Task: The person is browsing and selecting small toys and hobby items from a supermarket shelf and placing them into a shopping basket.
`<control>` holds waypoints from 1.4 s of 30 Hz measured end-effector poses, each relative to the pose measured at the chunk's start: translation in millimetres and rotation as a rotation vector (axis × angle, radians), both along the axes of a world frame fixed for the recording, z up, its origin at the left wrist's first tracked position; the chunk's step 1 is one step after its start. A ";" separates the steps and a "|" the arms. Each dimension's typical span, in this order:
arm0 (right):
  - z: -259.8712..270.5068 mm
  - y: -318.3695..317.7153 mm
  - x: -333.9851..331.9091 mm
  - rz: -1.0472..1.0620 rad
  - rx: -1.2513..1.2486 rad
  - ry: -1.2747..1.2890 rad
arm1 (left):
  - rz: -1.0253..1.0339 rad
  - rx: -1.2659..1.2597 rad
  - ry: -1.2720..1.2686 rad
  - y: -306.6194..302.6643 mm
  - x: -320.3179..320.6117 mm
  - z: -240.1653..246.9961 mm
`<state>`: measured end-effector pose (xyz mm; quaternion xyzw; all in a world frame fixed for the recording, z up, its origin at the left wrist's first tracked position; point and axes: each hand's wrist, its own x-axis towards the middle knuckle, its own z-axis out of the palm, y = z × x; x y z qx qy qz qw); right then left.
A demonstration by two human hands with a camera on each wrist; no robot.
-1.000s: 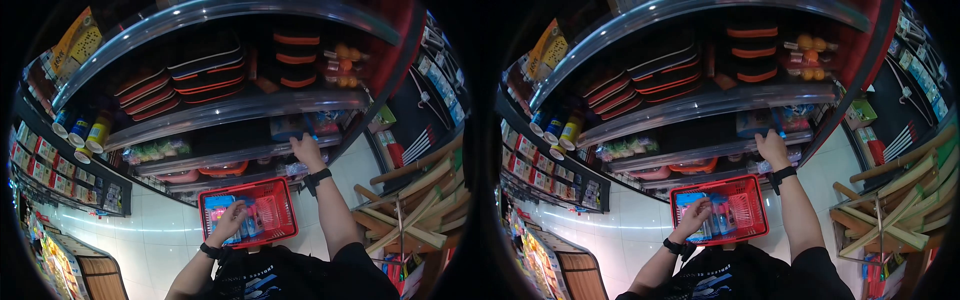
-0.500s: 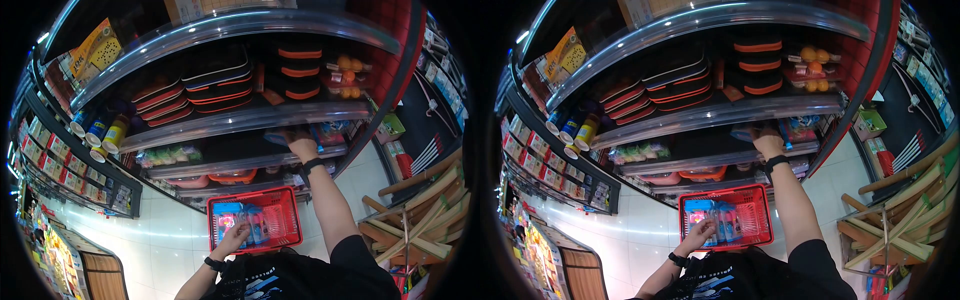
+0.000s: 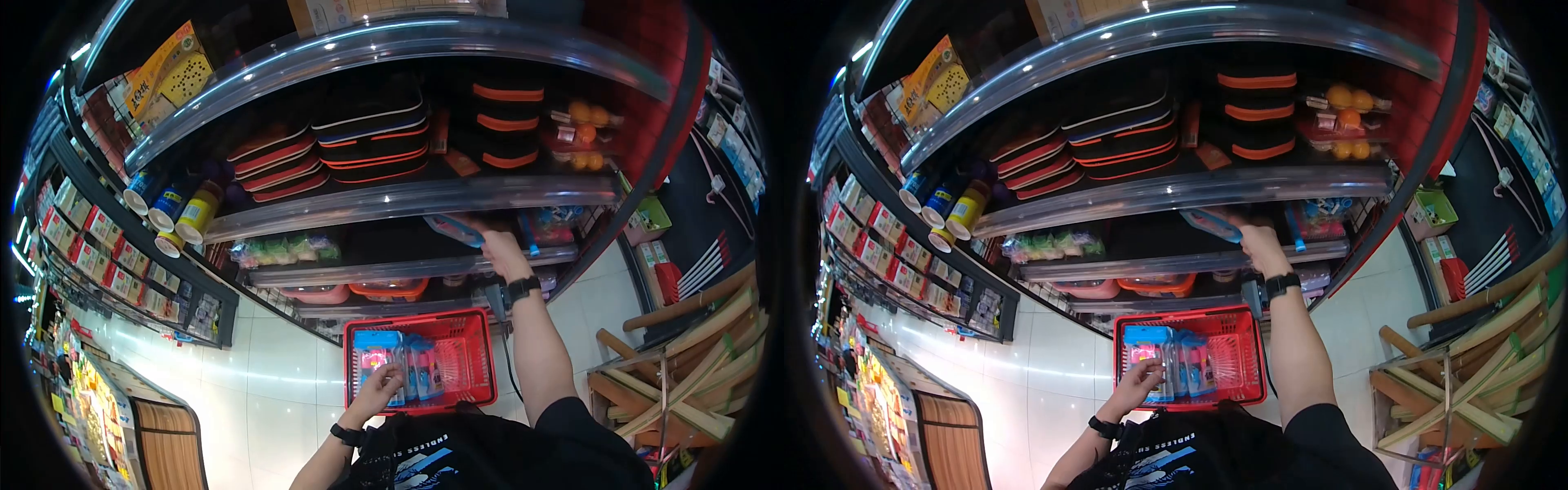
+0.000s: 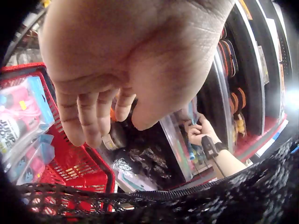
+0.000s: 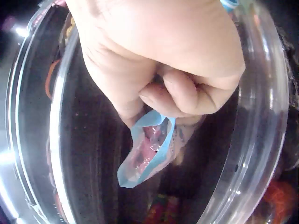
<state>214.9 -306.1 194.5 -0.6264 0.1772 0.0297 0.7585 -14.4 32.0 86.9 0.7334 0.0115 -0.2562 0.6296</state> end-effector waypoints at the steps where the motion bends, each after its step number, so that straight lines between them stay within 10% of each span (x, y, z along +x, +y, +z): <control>1: 4.6 -0.2 -14.4 0.079 0.030 -0.040 | 0.007 0.007 -0.007 -1.0 2.7 3.1; 9: 1.4 12.4 -158.6 0.385 0.180 -0.070 | 0.060 -0.303 0.127 -21.8 24.4 53.1; 16: -116.0 15.9 -227.7 0.653 -0.045 -0.011 | 0.042 -0.495 0.339 -54.3 14.7 42.2; 20: -150.2 10.1 -236.0 0.722 -0.257 0.221 | 0.117 -0.324 0.326 -61.1 4.4 -21.4; 24: -203.4 28.2 -256.2 0.644 -0.623 -0.060 | 0.095 0.001 0.194 -28.9 -7.6 -51.0; 35: -201.5 8.0 -274.5 0.716 -0.640 0.045 | 0.288 0.090 0.164 74.5 -17.9 -134.2; 37: -198.4 3.8 -272.4 0.708 -0.696 0.017 | 0.220 0.790 -0.155 74.6 -17.5 -139.8; 42: -200.4 5.6 -275.5 0.658 -0.615 0.072 | -0.077 0.987 -0.223 31.9 -37.6 -122.0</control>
